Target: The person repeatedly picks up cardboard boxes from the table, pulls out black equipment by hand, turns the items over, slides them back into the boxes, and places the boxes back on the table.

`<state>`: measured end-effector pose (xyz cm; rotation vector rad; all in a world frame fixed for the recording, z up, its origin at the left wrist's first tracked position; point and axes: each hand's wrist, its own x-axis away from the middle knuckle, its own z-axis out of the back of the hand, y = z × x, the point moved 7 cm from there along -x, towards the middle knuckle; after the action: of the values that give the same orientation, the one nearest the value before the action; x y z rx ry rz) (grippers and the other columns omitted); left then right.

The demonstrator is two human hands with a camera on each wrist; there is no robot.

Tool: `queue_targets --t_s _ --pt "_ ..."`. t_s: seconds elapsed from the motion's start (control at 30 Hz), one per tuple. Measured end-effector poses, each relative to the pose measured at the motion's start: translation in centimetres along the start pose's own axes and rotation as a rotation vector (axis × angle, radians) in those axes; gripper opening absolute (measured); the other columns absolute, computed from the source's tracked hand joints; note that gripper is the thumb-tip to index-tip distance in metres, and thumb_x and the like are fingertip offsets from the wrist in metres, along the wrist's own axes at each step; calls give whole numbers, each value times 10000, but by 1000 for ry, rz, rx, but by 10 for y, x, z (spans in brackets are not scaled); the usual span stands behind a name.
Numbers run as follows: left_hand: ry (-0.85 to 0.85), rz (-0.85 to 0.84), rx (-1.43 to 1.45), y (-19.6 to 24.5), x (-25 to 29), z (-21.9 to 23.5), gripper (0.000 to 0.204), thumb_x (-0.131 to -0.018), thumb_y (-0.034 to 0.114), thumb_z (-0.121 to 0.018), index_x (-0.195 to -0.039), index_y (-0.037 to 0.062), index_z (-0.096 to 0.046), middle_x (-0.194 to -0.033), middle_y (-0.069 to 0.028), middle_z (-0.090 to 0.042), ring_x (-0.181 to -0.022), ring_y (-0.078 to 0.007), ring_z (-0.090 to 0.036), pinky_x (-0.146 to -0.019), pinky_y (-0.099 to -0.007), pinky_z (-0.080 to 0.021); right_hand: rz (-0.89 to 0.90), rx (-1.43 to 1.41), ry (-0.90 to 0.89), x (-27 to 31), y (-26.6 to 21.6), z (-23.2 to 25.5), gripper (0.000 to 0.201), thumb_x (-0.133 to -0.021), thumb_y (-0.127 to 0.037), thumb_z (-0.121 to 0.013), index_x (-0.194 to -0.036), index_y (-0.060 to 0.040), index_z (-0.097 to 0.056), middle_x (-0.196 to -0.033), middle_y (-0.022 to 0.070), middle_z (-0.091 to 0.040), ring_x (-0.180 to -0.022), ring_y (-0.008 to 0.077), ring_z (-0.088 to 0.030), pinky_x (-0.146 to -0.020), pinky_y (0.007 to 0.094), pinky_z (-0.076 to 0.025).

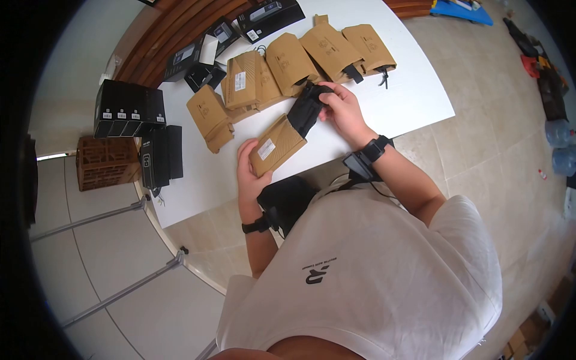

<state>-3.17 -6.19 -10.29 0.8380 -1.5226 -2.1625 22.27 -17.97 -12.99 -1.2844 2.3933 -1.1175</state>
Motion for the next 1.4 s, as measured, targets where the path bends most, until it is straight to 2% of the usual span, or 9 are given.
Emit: queue_targets --t_s 0.47,0.67,0.73,0.97,1.03,1.13,1.2,1.3,1.4 --pt "47 -59 -30 5 -2 3 723 -566 -1 -620 -1279 1 -501 -1327 -115 -393 -1275 -262 -426 -1126 -371 -313 -123 -53 -99 5 3 -11 383 -948 -87 -458 -1306 49 -458 -926 158 -681 -655 199 -675 -613 290 -569" --pt "52 -76 10 4 -1 6 701 -569 3 -627 -1262 10 -519 -1330 -121 -396 -1264 -270 -438 -1106 -377 -339 -110 -31 -148 7 2 -13 374 -941 -63 -543 -1290 52 -469 -896 131 -671 -649 177 -673 -612 288 -574" --pt "-46 -52 -189 5 -1 1 678 -577 12 -649 -1247 18 -547 -1311 -134 -432 -1241 -289 -462 -1080 -386 -373 -60 290 -190 6 3 -15 363 -923 -34 -584 -1269 43 -504 -848 91 -671 -652 145 -666 -614 265 -560" --pt "30 -98 -240 14 -2 -3 689 -598 51 -752 -1257 22 -553 -1307 -145 -471 -1231 -309 -486 -1050 -393 -409 -112 422 -401 20 16 -37 402 -945 -72 -613 -1326 11 -515 -868 33 -659 -693 79 -632 -658 221 -521" --pt "36 -84 -321 22 -4 -5 734 -598 88 -823 -1275 29 -546 -1330 -142 -463 -1246 -304 -482 -1053 -394 -406 -52 666 -496 27 21 -42 378 -964 -101 -603 -1325 -6 -542 -898 12 -624 -723 69 -595 -676 217 -496" --pt "53 -25 -165 3 0 0 755 -604 107 -851 -1287 35 -539 -1332 -134 -464 -1251 -291 -481 -1058 -395 -405 44 703 -545 29 17 -49 358 -981 -125 -582 -1323 -20 -560 -903 -9 -580 -730 70 -558 -684 225 -478" --pt "55 -7 -105 -3 2 2 740 -631 71 -822 -1305 24 -519 -1349 -126 -450 -1263 -268 -470 -1074 -385 -386 69 681 -531 27 16 -47 321 -990 -144 -569 -1289 -27 -580 -874 -20 -557 -730 71 -538 -682 232 -470" --pt "65 6 -23 -8 2 5 726 -656 39 -794 -1320 13 -501 -1360 -115 -441 -1271 -245 -460 -1090 -374 -368 -101 487 -381 20 19 -32 174 -991 -120 -555 -1123 -37 -633 -884 -19 -570 -725 59 -535 -658 218 -452" --pt "72 -7 -51 -5 1 4 724 -639 66 -812 -1300 23 -519 -1341 -119 -456 -1248 -261 -478 -1071 -381 -389 -97 604 -468 22 26 -34 139 -972 -89 -579 -1074 -23 -647 -881 -21 -571 -716 50 -524 -650 213 -434"
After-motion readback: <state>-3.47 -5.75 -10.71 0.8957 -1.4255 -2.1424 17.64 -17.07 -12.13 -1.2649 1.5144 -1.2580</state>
